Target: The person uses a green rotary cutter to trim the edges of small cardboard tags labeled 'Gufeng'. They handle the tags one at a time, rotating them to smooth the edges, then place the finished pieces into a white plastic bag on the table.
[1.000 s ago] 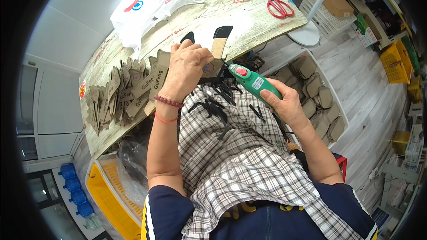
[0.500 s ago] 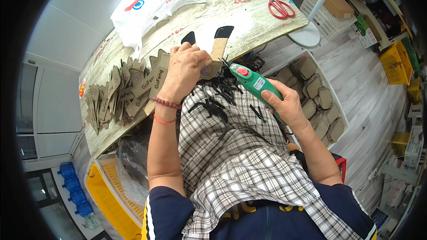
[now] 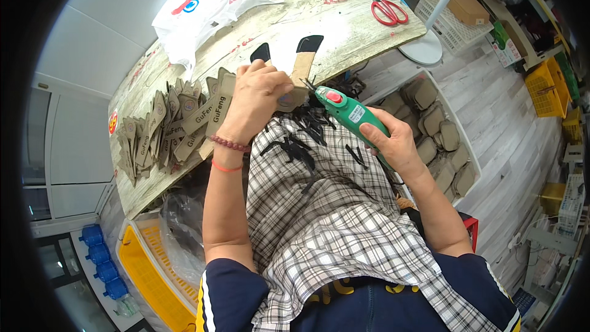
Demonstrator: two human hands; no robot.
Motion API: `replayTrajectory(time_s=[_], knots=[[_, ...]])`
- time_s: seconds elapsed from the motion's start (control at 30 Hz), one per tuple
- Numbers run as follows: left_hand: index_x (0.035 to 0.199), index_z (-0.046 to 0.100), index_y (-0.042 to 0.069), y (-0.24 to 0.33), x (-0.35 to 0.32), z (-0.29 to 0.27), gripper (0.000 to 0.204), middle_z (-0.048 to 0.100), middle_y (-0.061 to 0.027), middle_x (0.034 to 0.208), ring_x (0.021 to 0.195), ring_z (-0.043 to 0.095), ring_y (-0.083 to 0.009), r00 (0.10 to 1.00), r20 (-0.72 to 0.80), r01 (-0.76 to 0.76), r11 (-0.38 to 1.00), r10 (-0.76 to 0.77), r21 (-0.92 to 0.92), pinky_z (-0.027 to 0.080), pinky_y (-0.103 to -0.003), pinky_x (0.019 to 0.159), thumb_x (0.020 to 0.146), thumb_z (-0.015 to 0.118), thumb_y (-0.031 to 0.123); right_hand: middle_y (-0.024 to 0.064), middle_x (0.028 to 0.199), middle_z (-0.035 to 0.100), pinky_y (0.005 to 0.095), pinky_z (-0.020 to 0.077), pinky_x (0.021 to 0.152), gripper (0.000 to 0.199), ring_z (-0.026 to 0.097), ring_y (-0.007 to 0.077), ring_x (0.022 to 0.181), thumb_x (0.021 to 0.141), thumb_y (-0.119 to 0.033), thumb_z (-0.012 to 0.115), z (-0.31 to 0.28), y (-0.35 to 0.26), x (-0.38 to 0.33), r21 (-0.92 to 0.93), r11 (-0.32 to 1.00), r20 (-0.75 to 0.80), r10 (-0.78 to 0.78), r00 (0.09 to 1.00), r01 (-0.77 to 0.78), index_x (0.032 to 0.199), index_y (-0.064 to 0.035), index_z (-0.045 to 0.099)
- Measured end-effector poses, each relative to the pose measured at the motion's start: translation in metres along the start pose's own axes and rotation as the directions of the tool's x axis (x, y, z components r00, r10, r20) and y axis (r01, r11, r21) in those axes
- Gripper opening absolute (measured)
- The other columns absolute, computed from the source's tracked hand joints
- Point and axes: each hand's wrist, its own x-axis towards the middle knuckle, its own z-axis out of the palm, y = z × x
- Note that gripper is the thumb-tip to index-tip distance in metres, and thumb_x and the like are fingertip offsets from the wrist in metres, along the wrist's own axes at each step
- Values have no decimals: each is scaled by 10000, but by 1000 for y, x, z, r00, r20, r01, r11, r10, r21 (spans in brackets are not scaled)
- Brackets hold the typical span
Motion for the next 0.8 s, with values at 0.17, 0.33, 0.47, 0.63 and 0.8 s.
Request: replayTrajectory(time_s=[0.17, 0.33, 0.47, 0.63, 0.8], knots=[[937, 708, 106, -42, -19, -10, 147, 637, -30, 945, 1018, 503, -237, 946, -172, 315, 901, -274, 300, 352, -408, 928, 833, 668, 202, 11, 799, 623, 210, 429, 509, 491, 515, 39, 599, 879, -384, 682, -10, 12, -3, 10, 999, -73, 33, 997, -33, 1191, -11, 617], [992, 666, 77, -44, 21, 41, 305, 621, -112, 1002, 1027, 534, -276, 922, -182, 382, 881, -341, 279, 384, -414, 880, 776, 726, 284, 28, 792, 604, 219, 445, 503, 496, 525, 57, 609, 886, -386, 670, -12, 12, -6, 20, 999, -125, 50, 991, -48, 1183, 6, 610], [951, 636, 14, -42, 54, 100, 411, 610, -159, 980, 964, 568, -320, 906, -276, 369, 917, -320, 151, 465, -422, 810, 759, 734, 363, 24, 789, 603, 216, 442, 500, 487, 526, 53, 611, 889, -378, 670, -13, 15, -9, 23, 999, -165, 52, 985, -49, 1182, 6, 610], [963, 635, -3, -32, 79, 128, 301, 608, -167, 993, 919, 604, -337, 908, -162, 418, 852, -386, 315, 506, -411, 793, 842, 618, 272, 11, 771, 601, 213, 437, 497, 466, 522, 47, 607, 895, -366, 666, -13, 16, -10, 27, 995, -166, 96, 981, -93, 1175, 2, 614], [1014, 592, -24, -40, 65, 106, 267, 672, -202, 917, 828, 656, -337, 796, -300, 441, 844, -525, -306, 496, -430, 724, 797, 553, 127, 0, 744, 585, 213, 432, 503, 467, 512, 44, 598, 896, -372, 664, -8, 15, -7, 26, 998, -197, 69, 978, -65, 1176, -1, 614]])
